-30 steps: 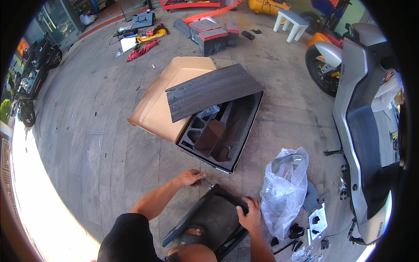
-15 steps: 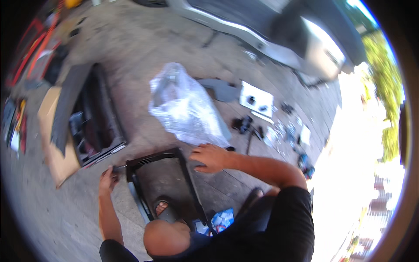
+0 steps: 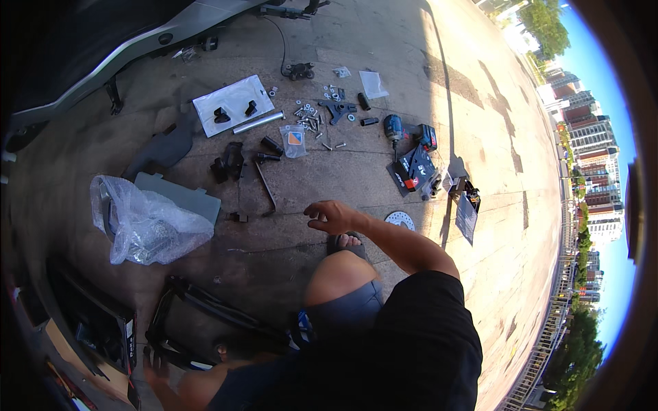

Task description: The person assembles a black metal frame by hand, inserting bolts and tightening them with a cordless impact driver. They handle multiple small parts and the frame, moving between the floor and a nearby tool cart.

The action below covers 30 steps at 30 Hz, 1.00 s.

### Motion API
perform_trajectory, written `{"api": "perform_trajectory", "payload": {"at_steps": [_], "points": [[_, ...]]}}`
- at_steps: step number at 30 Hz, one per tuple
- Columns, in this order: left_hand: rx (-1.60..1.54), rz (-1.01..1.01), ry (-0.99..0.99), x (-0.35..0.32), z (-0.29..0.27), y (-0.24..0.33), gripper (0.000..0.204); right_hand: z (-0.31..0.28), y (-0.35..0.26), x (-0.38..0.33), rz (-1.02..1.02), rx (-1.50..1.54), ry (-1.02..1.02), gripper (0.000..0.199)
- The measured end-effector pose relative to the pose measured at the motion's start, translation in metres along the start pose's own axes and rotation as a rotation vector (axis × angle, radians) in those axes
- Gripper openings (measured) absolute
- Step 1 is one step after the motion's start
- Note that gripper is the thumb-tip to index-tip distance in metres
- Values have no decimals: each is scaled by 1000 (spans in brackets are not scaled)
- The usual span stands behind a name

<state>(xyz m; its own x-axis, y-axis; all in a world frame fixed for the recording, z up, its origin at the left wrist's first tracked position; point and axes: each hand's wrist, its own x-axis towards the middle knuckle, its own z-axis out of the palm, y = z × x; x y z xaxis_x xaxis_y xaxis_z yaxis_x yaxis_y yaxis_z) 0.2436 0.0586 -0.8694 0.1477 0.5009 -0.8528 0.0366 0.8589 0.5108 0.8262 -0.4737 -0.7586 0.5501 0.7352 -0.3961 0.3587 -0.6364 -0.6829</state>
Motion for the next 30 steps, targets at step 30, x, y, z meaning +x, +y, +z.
{"api": "perform_trajectory", "payload": {"at_steps": [30], "points": [[1257,943,-1193,-245,796,-385,74,-347,238,-2,118,-688,43,33]]}}
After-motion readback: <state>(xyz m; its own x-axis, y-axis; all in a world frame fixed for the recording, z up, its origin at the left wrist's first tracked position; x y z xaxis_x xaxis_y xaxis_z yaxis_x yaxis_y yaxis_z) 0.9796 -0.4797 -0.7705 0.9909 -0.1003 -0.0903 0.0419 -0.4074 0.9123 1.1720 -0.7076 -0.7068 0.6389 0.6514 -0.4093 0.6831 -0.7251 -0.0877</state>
